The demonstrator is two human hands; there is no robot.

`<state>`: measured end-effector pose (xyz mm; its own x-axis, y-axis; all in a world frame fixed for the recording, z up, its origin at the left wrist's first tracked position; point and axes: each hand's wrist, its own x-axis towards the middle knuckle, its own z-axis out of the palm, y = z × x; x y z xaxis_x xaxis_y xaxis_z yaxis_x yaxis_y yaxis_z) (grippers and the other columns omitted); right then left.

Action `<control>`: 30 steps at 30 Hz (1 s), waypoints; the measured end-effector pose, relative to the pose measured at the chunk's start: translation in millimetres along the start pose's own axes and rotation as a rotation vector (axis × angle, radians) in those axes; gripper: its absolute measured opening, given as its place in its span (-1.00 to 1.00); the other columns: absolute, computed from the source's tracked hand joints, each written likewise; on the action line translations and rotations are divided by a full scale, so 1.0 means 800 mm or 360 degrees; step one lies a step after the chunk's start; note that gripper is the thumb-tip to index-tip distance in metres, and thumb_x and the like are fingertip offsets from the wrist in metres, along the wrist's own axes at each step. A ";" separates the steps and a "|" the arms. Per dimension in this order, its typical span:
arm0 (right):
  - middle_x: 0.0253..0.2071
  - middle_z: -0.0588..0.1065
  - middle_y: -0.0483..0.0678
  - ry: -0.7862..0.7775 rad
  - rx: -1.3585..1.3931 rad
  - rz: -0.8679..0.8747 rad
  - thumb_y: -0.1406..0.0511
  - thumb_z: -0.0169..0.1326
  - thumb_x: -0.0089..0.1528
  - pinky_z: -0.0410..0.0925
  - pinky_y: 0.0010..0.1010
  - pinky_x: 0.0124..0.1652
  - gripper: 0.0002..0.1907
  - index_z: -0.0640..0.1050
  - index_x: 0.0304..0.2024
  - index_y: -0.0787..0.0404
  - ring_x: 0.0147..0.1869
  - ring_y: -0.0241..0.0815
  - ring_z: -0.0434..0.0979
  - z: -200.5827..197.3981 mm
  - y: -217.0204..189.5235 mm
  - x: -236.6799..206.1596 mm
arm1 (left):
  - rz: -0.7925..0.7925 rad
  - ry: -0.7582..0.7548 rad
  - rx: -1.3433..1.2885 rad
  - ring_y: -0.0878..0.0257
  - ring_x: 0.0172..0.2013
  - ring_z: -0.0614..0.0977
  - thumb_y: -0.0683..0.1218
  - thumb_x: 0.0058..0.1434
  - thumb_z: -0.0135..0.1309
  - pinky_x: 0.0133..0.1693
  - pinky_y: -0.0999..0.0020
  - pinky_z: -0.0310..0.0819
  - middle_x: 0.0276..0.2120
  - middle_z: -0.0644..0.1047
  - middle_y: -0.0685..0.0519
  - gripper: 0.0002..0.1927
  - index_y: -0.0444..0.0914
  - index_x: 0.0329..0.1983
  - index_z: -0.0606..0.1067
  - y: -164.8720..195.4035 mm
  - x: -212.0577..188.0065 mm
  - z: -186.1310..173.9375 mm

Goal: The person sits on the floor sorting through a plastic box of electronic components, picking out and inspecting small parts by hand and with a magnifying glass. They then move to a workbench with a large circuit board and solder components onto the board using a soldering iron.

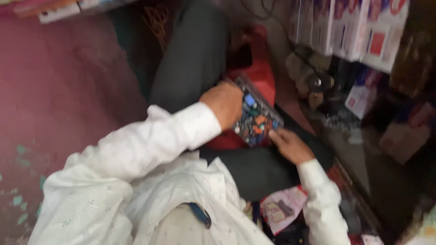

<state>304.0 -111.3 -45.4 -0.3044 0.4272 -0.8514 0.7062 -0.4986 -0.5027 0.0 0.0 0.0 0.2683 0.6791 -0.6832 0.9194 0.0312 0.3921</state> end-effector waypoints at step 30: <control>-0.38 0.45 0.05 0.1893 -0.0475 0.0725 0.25 0.18 0.47 0.29 -0.28 -0.26 -0.67 0.52 -0.30 0.36 -0.30 -0.10 0.42 0.017 0.129 -0.117 | -0.0425 -0.0145 0.0168 -0.12 -0.18 0.64 0.00 0.41 0.07 -0.16 -0.02 0.55 -0.14 0.61 -0.20 -0.76 -0.26 -0.06 0.60 -0.428 0.454 0.155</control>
<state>396.7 -212.5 -19.8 0.6374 0.7428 -0.2051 0.7555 -0.6547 -0.0233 -181.5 145.2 -458.9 0.0332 0.5886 -0.8078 0.9844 0.1203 0.1281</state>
